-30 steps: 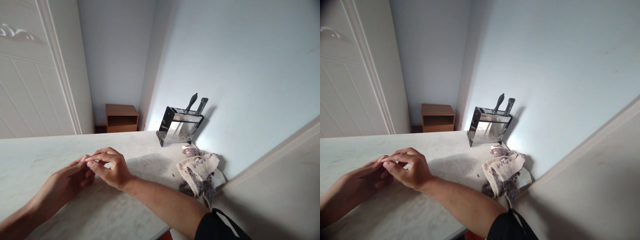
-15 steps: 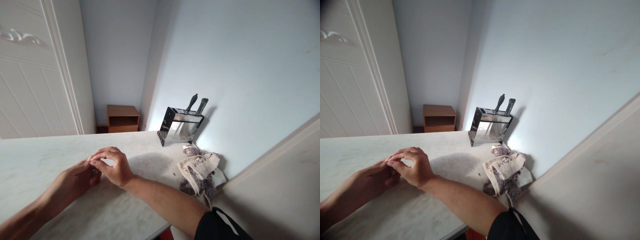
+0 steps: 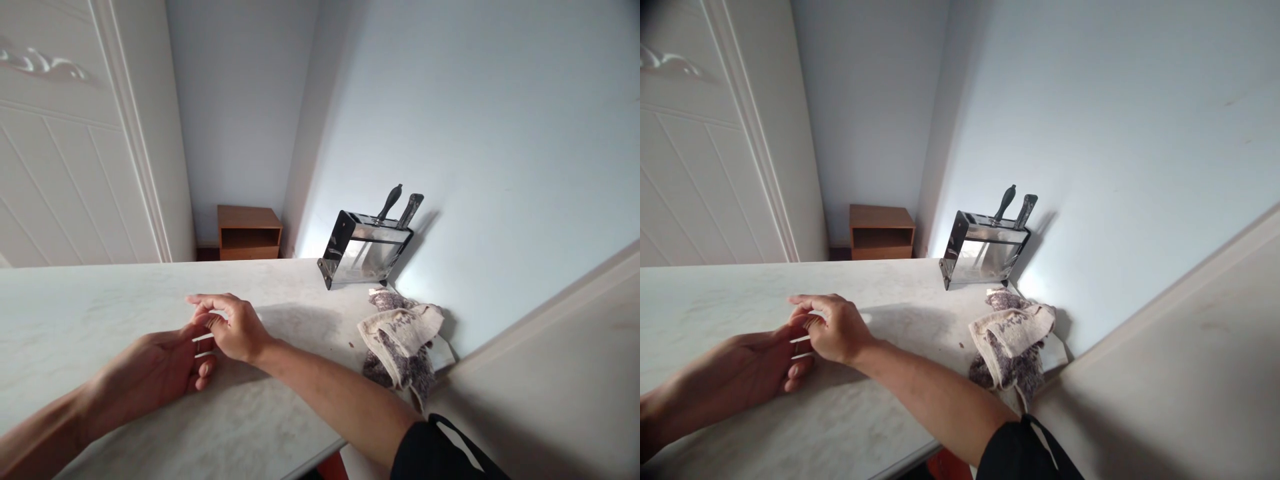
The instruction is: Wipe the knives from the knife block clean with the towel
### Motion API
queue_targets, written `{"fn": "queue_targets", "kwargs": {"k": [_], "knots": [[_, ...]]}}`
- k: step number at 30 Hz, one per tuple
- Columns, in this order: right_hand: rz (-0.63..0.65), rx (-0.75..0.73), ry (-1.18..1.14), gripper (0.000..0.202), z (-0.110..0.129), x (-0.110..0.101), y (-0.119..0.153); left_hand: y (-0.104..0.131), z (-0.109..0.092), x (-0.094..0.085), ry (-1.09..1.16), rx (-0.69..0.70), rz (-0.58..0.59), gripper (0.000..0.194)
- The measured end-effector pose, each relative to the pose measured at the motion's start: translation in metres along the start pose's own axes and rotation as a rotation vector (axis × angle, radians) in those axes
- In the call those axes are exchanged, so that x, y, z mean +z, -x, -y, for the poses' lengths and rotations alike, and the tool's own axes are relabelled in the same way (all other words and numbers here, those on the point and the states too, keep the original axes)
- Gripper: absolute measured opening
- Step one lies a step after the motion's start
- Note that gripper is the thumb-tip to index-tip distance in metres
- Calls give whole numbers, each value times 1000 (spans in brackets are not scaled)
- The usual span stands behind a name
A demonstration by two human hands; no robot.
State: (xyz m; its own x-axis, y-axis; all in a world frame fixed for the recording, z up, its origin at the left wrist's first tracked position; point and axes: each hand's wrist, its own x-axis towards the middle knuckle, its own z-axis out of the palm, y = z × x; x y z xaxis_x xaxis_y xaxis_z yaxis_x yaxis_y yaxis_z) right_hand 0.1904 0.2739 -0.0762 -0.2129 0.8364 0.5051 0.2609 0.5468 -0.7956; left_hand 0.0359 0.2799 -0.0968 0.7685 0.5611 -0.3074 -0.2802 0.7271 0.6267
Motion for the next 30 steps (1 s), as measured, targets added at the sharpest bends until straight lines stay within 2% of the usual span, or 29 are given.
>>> {"fn": "queue_targets", "kwargs": {"k": [7, 16, 25, 30], "knots": [[69, -29, 127, 18, -5, 3, 1, 0, 2, 2, -15, -2, -55, 20], [48, -80, 156, 16, -7, 6, 2, 1, 1, 15, 11, 25, -196, 20], [64, -98, 222, 20, -8, 4, 2, -1, 4, 17, 28, 32, -203, 14], [73, -96, 176, 22, -9, 6, 2, -3, 3, 17, 19, 75, -183, 13]]}}
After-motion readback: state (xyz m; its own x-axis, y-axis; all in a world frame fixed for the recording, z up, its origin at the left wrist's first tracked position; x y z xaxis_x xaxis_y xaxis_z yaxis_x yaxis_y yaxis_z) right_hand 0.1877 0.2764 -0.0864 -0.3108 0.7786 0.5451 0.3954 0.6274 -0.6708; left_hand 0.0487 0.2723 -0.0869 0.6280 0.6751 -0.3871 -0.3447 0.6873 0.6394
